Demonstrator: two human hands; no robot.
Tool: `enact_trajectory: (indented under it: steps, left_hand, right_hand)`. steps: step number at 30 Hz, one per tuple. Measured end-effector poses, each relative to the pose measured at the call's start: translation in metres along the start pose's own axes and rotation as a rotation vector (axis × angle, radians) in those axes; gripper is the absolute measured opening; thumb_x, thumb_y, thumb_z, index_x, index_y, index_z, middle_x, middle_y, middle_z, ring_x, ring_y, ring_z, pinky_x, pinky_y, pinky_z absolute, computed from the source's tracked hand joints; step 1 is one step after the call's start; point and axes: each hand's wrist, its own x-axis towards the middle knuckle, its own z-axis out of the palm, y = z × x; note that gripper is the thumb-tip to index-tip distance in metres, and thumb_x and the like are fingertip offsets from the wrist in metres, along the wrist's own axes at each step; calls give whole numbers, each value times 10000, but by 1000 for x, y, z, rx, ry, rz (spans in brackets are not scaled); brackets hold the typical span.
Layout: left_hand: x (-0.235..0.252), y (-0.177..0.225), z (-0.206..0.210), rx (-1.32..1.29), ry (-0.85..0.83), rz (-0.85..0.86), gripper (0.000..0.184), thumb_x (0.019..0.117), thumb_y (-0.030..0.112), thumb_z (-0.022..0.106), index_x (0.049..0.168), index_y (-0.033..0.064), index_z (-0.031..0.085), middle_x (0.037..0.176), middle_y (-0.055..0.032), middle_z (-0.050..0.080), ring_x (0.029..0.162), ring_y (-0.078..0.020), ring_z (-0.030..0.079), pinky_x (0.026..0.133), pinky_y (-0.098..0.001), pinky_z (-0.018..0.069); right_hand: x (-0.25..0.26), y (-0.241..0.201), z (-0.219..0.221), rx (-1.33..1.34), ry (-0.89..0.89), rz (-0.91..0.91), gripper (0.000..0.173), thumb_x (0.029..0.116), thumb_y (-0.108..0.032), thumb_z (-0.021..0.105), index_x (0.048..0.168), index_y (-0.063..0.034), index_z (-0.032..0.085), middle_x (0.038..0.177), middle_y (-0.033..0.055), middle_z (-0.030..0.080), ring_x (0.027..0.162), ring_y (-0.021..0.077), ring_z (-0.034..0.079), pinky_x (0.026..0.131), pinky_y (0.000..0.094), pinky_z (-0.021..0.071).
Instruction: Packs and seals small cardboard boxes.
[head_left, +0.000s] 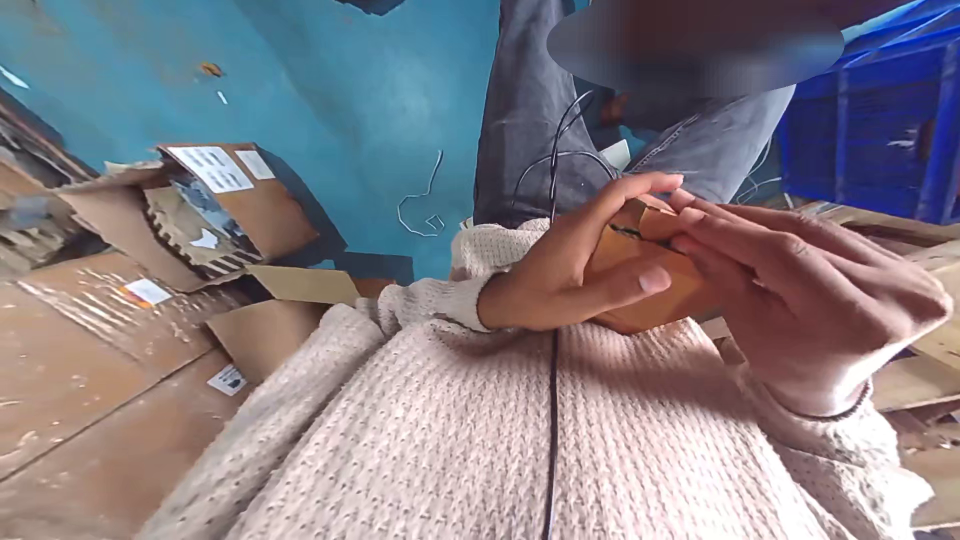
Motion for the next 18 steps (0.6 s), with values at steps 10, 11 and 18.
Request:
enact_trajectory:
  steps: [10,11,18]
  left_hand:
    - [5,15,1,186,-74,13,946,770,320,810,1451,-146,348,1301,-196,571,1205,-160,586,1029,-303,525]
    - [5,16,1,198,-81,14,960,764,329,815,1451,-149,344,1305,-202,565,1208,-163,583,1032,-303,522]
    - [-3,9,3,69,-18,10,749,918,325,676,1414,-147,371,1237,-170,573,1131,-131,594,982,-298,540]
  right_hand:
    - [-1,-1,-5,112,38,-43,127,924,27,682,986,-30,778,1107,150,754,1036,267,720,875,392,583]
    - [-1,-1,-5,112,36,-54,128,923,32,680,984,-28,776,1112,152,753,1043,271,719,883,397,583]
    - [-4,-14,-3,-40,-78,-147,164,1012,-56,594,1144,-34,689,1233,166,723,1150,257,696,925,404,540]
